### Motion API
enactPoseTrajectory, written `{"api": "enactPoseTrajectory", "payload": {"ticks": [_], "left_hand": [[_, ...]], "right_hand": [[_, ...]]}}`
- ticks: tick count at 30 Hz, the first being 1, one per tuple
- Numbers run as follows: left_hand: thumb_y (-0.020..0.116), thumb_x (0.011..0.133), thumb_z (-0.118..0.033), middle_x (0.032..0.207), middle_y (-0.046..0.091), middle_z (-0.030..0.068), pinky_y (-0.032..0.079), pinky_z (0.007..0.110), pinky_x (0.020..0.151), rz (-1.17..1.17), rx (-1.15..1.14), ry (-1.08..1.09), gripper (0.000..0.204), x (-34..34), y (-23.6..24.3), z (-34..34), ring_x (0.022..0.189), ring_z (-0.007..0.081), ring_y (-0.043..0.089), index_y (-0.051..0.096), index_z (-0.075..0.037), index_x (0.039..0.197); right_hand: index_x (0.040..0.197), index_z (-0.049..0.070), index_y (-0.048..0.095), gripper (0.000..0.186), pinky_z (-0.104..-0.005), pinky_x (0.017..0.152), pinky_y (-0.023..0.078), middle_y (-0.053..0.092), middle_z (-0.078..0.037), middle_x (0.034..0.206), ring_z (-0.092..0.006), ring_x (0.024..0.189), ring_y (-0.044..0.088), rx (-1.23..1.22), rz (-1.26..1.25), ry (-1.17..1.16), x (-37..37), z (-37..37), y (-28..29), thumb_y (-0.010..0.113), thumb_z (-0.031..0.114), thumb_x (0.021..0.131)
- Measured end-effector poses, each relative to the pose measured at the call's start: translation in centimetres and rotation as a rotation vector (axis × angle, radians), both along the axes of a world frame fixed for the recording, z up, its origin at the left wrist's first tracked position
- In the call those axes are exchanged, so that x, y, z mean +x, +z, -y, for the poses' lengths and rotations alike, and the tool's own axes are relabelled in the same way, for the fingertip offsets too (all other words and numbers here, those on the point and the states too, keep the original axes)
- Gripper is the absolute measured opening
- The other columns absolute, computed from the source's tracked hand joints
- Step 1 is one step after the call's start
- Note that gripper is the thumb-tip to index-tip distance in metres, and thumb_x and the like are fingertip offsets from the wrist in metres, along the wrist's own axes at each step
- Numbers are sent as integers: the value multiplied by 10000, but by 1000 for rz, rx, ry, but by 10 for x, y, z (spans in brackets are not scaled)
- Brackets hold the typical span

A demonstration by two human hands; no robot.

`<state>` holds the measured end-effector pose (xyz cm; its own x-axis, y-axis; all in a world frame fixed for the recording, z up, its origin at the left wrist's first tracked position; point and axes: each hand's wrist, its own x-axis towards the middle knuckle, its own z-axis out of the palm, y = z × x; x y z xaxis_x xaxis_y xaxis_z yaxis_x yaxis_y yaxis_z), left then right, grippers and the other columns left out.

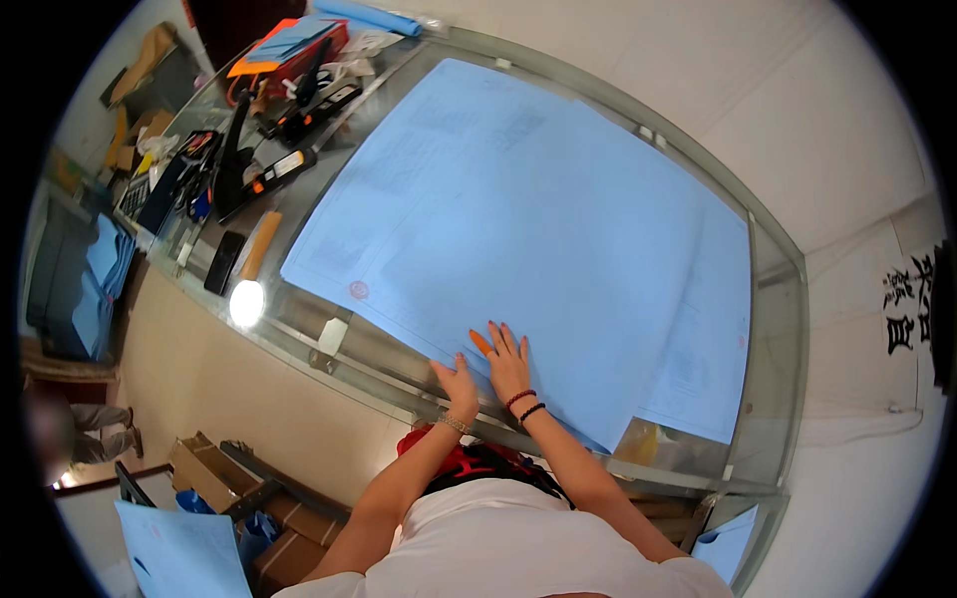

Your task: The person handles and reviews large sheets of architectural blueprints on a glass-topped display counter, unrolling, aligning, turning pages over, and using a wooden block to smooth out and weigh down sections of the drawings.

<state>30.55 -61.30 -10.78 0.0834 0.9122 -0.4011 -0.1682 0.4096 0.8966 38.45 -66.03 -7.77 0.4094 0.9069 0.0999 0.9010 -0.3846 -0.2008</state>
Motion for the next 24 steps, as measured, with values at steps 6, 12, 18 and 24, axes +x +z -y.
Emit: {"api": "enactPoseTrajectory", "payload": {"ticks": [6, 12, 18, 24], "left_hand": [[504, 894, -110, 1245, 412, 174, 307, 318, 971, -11, 174, 42, 468, -14, 26, -62, 1109, 208, 407, 286, 70, 1266], [564, 855, -73, 1284, 388, 112, 335, 304, 960, 128, 267, 136, 562, -42, 8, -182, 1123, 195, 416, 280, 10, 1333], [590, 802, 11, 1287, 386, 49, 388, 257, 902, 338, 195, 172, 557, -51, 15, -212, 1080, 130, 417, 369, -70, 1307], [689, 749, -88, 1092, 464, 33, 385, 272, 885, 172, 261, 91, 538, -49, 30, -212, 972, 135, 469, 441, -119, 1226]], "right_hand": [[1337, 273, 392, 672, -554, 1035, 191, 302, -57, 1412, -263, 1306, 272, -35, -32, 19, -8, 0, 4, 428, -70, 760], [1334, 258, 399, 702, -520, 1051, 186, 315, -78, 1401, -290, 1301, 273, -45, -20, 54, -14, -5, 9, 422, -102, 732], [1332, 244, 405, 705, -515, 1054, 187, 325, -73, 1396, -298, 1305, 262, -56, -36, 70, -17, -3, 13, 428, -103, 719], [1339, 249, 395, 706, -524, 1055, 174, 319, -69, 1399, -300, 1307, 253, -80, -76, 130, -29, -15, 16, 433, -89, 720]]}}
